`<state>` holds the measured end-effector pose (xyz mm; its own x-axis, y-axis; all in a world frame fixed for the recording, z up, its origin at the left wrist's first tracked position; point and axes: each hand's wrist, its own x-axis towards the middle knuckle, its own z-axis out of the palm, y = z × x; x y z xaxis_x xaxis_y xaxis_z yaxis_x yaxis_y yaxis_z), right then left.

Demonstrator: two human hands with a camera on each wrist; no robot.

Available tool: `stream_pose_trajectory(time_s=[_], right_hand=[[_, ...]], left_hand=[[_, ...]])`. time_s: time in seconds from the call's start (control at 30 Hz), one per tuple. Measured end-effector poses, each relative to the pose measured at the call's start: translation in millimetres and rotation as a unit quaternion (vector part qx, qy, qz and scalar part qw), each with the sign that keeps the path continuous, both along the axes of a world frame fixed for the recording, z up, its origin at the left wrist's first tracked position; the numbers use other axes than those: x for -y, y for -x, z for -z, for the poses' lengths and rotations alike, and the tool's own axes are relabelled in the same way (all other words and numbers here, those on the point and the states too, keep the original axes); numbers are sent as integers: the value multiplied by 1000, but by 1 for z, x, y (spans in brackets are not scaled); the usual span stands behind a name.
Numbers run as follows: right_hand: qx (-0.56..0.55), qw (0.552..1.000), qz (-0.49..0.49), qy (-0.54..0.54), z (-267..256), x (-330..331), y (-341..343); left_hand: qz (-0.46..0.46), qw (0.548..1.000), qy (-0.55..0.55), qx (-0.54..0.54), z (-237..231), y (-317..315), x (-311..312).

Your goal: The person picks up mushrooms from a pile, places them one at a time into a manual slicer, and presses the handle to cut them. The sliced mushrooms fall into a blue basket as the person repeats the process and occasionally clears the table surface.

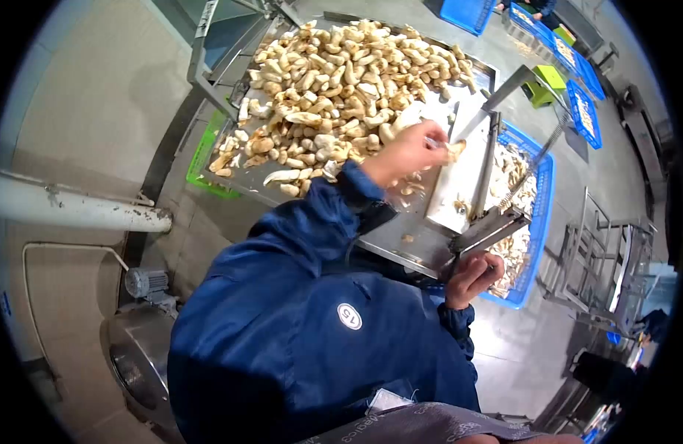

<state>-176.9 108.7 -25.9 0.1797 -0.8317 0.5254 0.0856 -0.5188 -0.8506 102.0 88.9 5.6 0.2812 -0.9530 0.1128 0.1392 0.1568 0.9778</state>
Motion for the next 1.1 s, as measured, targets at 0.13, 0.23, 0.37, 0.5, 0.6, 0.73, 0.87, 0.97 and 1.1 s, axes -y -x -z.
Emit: stream_pose_trajectory(time_s=[0.13,0.23,0.37,0.5,0.6,0.73,0.87,0.97,1.1], right_hand=[[12,1000,-10,-5,-2,0,-1],[6,999,-41,29,3,3,4],[4,999,-41,22,0,3,4],[6,999,-30,9,0,1,3],[1,1000,-10,-12,-7,-3,-2],[9,999,-32,-8,1,-1,3],[17,999,-38,-16,12,1,8],[0,998,-46,-50,9,-4,12],[-5,999,-28,-24,-6,-6,9]], left_hand=[[-184,966,-70,168,-73,-64,-102],[-385,872,-85,290,-58,-122,-171],[-404,787,-204,420,-39,-142,-219],[-344,701,-235,579,-44,-119,-206],[-276,692,-169,644,-64,-104,-170],[-138,650,-146,733,-44,-114,-135],[-126,705,-122,687,-59,-114,-121],[-91,704,-135,691,-55,-97,-115],[-18,744,-163,647,-50,-109,-123]])
